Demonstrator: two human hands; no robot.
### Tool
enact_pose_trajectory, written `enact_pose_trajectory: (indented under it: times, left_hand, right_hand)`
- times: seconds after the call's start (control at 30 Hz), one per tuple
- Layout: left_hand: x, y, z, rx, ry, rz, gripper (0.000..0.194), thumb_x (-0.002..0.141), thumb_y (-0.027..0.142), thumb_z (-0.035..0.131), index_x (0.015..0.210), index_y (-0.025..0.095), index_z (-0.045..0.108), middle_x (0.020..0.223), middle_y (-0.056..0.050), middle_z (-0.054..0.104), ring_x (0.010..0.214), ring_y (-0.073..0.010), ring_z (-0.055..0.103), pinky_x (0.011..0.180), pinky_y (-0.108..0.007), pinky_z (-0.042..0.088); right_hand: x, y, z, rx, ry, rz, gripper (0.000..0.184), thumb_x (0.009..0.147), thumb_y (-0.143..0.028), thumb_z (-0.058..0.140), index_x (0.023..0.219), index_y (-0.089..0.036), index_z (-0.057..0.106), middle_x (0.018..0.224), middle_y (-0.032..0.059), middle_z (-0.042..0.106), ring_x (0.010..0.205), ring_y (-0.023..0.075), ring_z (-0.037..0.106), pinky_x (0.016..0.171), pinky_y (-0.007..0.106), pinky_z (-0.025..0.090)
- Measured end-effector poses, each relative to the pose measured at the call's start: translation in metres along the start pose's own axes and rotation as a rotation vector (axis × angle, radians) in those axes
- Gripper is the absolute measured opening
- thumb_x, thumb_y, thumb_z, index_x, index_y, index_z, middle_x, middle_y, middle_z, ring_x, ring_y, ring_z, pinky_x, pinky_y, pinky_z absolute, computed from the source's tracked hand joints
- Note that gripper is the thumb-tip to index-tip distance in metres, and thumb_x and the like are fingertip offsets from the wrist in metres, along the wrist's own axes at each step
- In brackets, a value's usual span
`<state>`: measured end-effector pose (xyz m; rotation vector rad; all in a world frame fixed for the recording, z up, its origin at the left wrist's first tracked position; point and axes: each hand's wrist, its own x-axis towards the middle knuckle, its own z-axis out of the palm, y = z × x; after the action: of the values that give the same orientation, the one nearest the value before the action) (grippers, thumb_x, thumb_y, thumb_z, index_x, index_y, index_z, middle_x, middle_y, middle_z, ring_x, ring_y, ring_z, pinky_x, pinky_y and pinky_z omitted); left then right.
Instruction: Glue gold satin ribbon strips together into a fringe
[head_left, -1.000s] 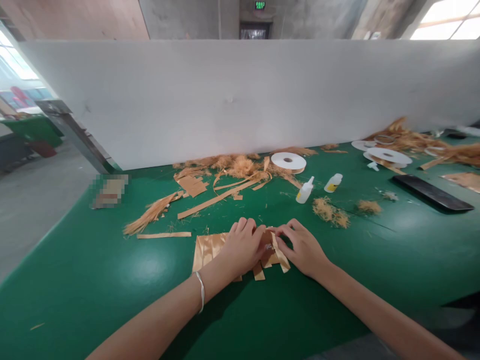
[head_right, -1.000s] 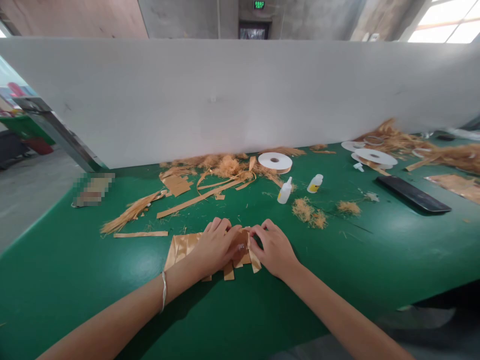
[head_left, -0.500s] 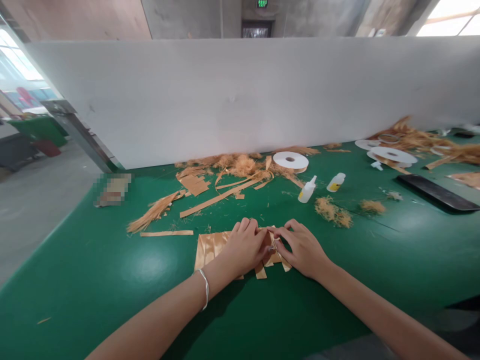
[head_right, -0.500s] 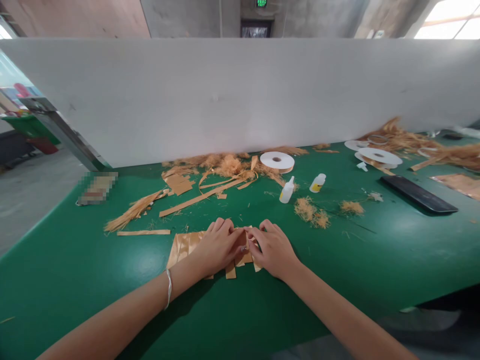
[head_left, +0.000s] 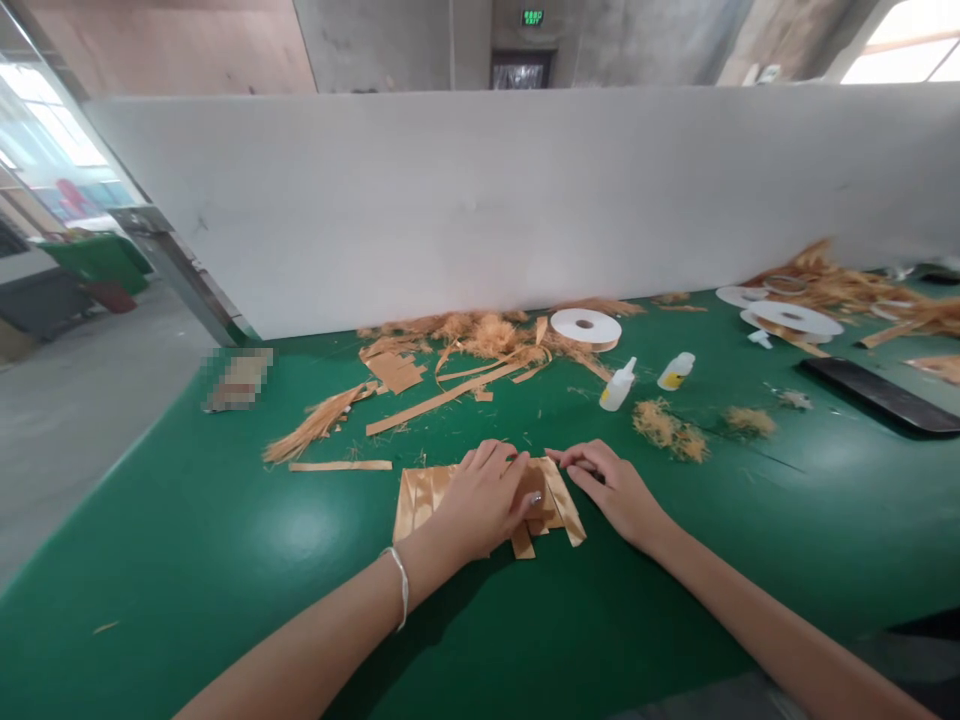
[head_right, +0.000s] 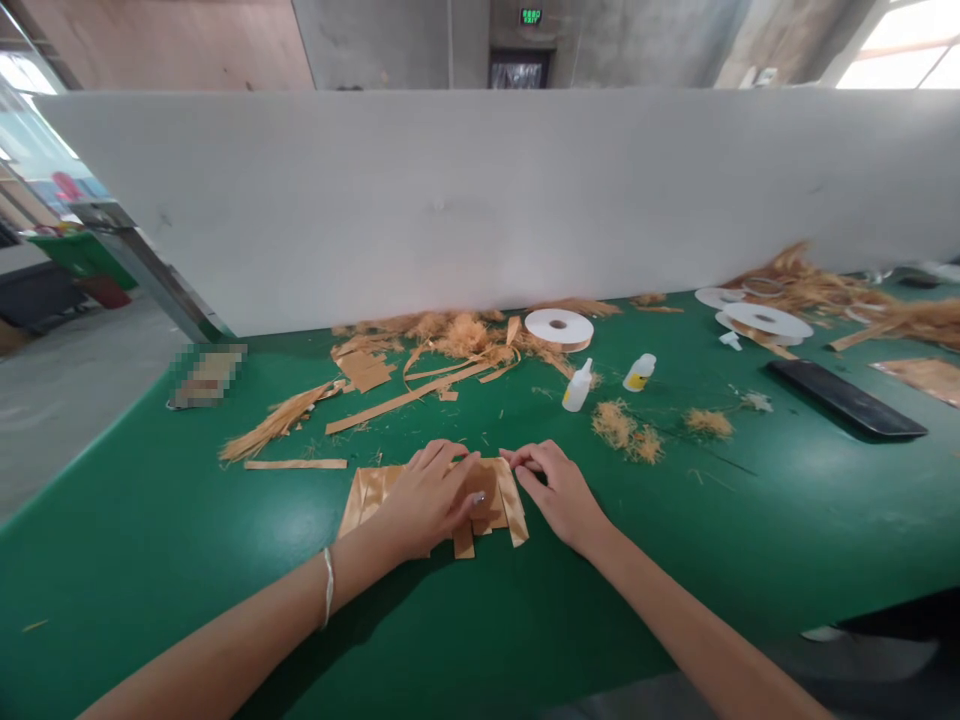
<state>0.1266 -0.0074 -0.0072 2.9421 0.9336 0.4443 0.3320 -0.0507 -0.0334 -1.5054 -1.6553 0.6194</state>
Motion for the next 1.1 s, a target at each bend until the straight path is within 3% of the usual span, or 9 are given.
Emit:
enact_pose_trajectory:
  times: [0.13, 0.33, 0.43, 0.57, 0.67, 0.77, 0.87, 1.03, 1.1]
  left_hand:
    - [-0.021, -0.01, -0.001, -0.029, -0.024, 0.0, 0.049, 0.093, 0.041, 0.034, 0.13, 0.01, 0.041, 0.133, -0.013, 0.047, 0.13, -0.0238, 0.031, 0.106, -0.04, 0.031]
    - [-0.048, -0.038, -0.009, 0.032, -0.069, -0.104, 0.057, 0.093, 0.048, 0.026, 0.139, 0.013, 0.031, 0.146, -0.012, 0.032, 0.138, -0.022, 0.019, 0.11, -0.041, 0.026]
    - [-0.06, -0.051, -0.015, 0.09, -0.075, -0.141, 0.061, 0.092, 0.05, 0.026, 0.139, 0.011, 0.031, 0.148, -0.012, 0.028, 0.139, -0.0221, 0.015, 0.112, -0.04, 0.021]
    - [-0.077, -0.061, -0.016, 0.151, -0.077, -0.185, 0.063, 0.092, 0.052, 0.027, 0.14, 0.012, 0.031, 0.148, -0.012, 0.026, 0.139, -0.0233, 0.014, 0.112, -0.043, 0.019]
    - [-0.085, -0.065, -0.015, 0.178, -0.061, -0.225, 0.062, 0.091, 0.053, 0.027, 0.138, 0.012, 0.034, 0.149, -0.012, 0.025, 0.139, -0.0256, 0.012, 0.111, -0.047, 0.02]
    - [-0.087, -0.066, -0.015, 0.202, -0.055, -0.244, 0.06, 0.091, 0.053, 0.027, 0.135, 0.014, 0.041, 0.149, -0.012, 0.023, 0.139, -0.0272, 0.01, 0.11, -0.049, 0.019]
    - [-0.087, -0.064, -0.014, 0.216, -0.03, -0.254, 0.061, 0.091, 0.053, 0.026, 0.137, 0.015, 0.037, 0.15, -0.012, 0.023, 0.139, -0.0272, 0.009, 0.11, -0.049, 0.017]
    - [-0.079, -0.055, -0.015, 0.206, -0.012, -0.172, 0.067, 0.091, 0.054, 0.026, 0.144, 0.014, 0.021, 0.151, -0.011, 0.019, 0.14, -0.0259, 0.007, 0.112, -0.047, 0.014]
    - [-0.068, -0.053, -0.019, 0.188, -0.04, -0.088, 0.067, 0.091, 0.055, 0.026, 0.144, 0.014, 0.02, 0.151, -0.009, 0.019, 0.14, -0.0248, 0.005, 0.112, -0.046, 0.013]
  right_hand:
    - [-0.002, 0.002, 0.002, -0.329, 0.047, -0.139, 0.02, 0.088, -0.029, 0.041, 0.083, -0.019, 0.058, 0.082, 0.0055, 0.052, 0.079, 0.0175, 0.059, 0.071, 0.031, 0.046]
    - [-0.003, -0.004, 0.006, -0.736, 0.081, -0.417, 0.029, 0.089, -0.026, 0.038, 0.091, -0.016, 0.065, 0.067, 0.0059, 0.048, 0.074, 0.0199, 0.05, 0.062, 0.03, 0.037]
    - [-0.001, -0.003, 0.004, -0.625, 0.072, -0.289, 0.028, 0.089, -0.029, 0.039, 0.084, -0.017, 0.064, 0.069, 0.0059, 0.05, 0.072, 0.0189, 0.052, 0.063, 0.03, 0.04]
    - [0.004, 0.004, -0.001, -0.149, 0.059, 0.021, 0.024, 0.088, -0.034, 0.042, 0.083, -0.021, 0.061, 0.082, 0.0064, 0.062, 0.076, 0.0181, 0.06, 0.065, 0.03, 0.047]
    - [0.005, 0.009, -0.002, 0.089, 0.105, 0.08, 0.021, 0.087, -0.035, 0.043, 0.086, -0.02, 0.058, 0.094, 0.0085, 0.067, 0.083, 0.0196, 0.063, 0.068, 0.032, 0.05]
    - [0.003, 0.009, 0.001, 0.037, 0.164, 0.032, 0.019, 0.084, -0.033, 0.046, 0.09, -0.019, 0.059, 0.1, 0.0096, 0.065, 0.083, 0.0193, 0.065, 0.071, 0.033, 0.051]
    - [0.001, 0.003, 0.007, -0.144, 0.147, -0.165, 0.023, 0.086, -0.03, 0.044, 0.097, -0.019, 0.06, 0.1, 0.0098, 0.063, 0.09, 0.0198, 0.063, 0.077, 0.036, 0.051]
    - [0.012, -0.017, 0.021, -0.3, -0.076, -0.373, 0.025, 0.089, -0.026, 0.036, 0.099, -0.02, 0.058, 0.093, 0.006, 0.068, 0.087, 0.0177, 0.064, 0.075, 0.031, 0.051]
    - [0.027, -0.027, 0.026, -0.34, -0.16, -0.411, 0.026, 0.09, -0.026, 0.035, 0.105, -0.02, 0.056, 0.105, 0.0071, 0.066, 0.098, 0.0186, 0.062, 0.082, 0.033, 0.05]
